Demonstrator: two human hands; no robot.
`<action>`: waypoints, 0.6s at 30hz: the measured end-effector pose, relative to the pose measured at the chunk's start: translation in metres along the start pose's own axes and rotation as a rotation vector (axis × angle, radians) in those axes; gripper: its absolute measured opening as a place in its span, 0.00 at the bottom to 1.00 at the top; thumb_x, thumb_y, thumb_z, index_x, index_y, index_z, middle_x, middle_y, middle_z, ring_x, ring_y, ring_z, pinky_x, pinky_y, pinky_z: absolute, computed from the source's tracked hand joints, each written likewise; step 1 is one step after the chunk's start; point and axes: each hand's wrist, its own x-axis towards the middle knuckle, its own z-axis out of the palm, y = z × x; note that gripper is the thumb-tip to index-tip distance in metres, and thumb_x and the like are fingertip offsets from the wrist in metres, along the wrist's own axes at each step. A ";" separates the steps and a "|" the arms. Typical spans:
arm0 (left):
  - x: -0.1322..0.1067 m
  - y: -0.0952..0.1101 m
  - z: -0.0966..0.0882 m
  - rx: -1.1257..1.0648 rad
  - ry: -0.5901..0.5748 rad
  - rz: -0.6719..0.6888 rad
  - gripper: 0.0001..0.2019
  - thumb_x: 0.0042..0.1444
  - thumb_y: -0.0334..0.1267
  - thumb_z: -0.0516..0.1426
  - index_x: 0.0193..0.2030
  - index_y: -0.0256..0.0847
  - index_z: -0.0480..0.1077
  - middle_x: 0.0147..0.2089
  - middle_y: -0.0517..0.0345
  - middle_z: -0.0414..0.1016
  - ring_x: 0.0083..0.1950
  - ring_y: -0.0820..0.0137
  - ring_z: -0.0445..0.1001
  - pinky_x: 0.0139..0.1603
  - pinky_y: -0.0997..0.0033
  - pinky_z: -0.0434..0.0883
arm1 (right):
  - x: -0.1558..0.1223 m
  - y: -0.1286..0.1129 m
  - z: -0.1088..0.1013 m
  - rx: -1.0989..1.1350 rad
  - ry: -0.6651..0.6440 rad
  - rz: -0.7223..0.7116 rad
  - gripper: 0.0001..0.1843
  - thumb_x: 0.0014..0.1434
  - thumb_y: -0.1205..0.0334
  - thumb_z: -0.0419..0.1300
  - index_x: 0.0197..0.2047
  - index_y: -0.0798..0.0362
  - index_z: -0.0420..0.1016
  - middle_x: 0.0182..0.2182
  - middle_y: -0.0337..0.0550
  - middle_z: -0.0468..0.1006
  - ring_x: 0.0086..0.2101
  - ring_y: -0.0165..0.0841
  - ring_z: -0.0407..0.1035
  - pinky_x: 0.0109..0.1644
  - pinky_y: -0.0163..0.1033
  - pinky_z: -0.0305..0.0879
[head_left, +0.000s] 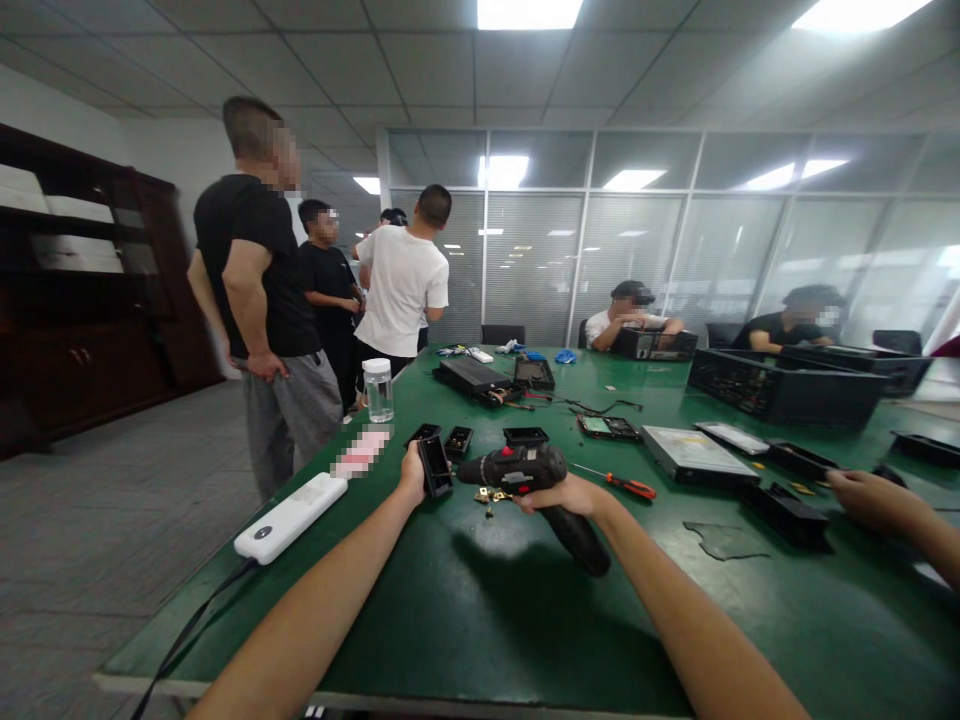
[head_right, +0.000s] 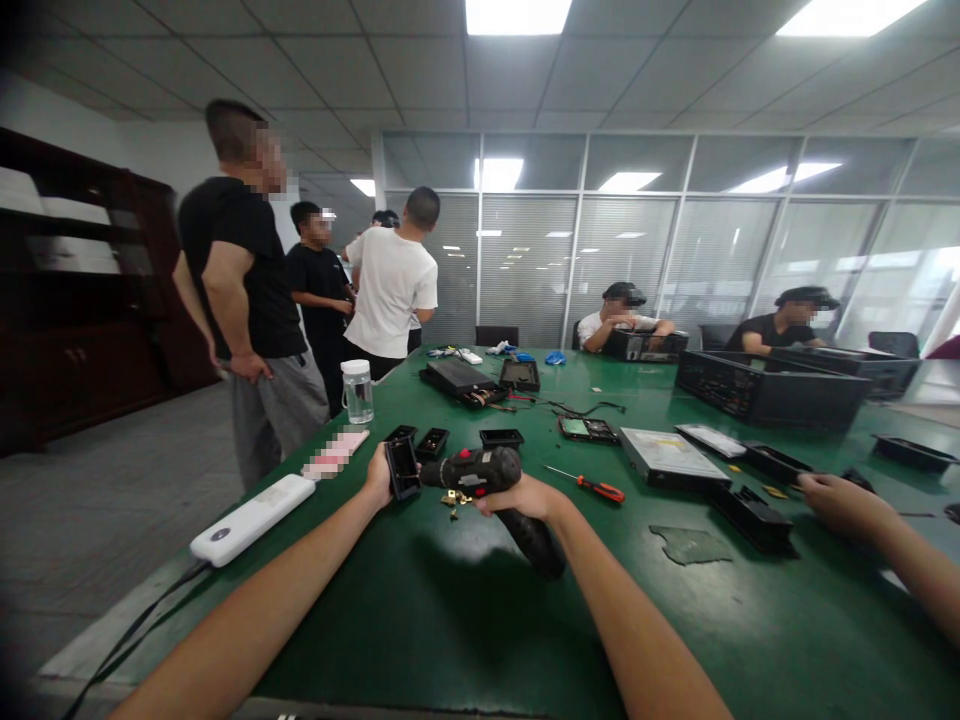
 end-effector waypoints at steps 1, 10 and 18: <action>0.000 0.000 0.000 -0.002 0.002 -0.001 0.18 0.46 0.47 0.45 0.26 0.34 0.64 0.17 0.53 0.67 0.21 0.66 0.70 0.19 0.68 0.66 | 0.000 -0.001 0.000 0.003 0.003 0.003 0.06 0.46 0.60 0.53 0.27 0.53 0.68 0.24 0.41 0.68 0.29 0.30 0.62 0.36 0.36 0.58; -0.002 0.001 0.001 -0.013 0.010 -0.006 0.16 0.47 0.46 0.45 0.26 0.34 0.64 0.17 0.54 0.67 0.21 0.67 0.70 0.19 0.69 0.66 | -0.001 -0.006 0.000 -0.014 -0.024 0.015 0.05 0.47 0.61 0.53 0.27 0.50 0.68 0.26 0.42 0.68 0.31 0.31 0.62 0.38 0.35 0.58; -0.006 0.003 0.003 -0.020 0.021 -0.020 0.17 0.47 0.46 0.44 0.26 0.33 0.64 0.17 0.54 0.67 0.20 0.67 0.69 0.19 0.69 0.66 | 0.000 -0.004 0.001 0.011 -0.001 0.041 0.06 0.46 0.59 0.54 0.28 0.52 0.67 0.25 0.42 0.68 0.29 0.31 0.62 0.38 0.37 0.58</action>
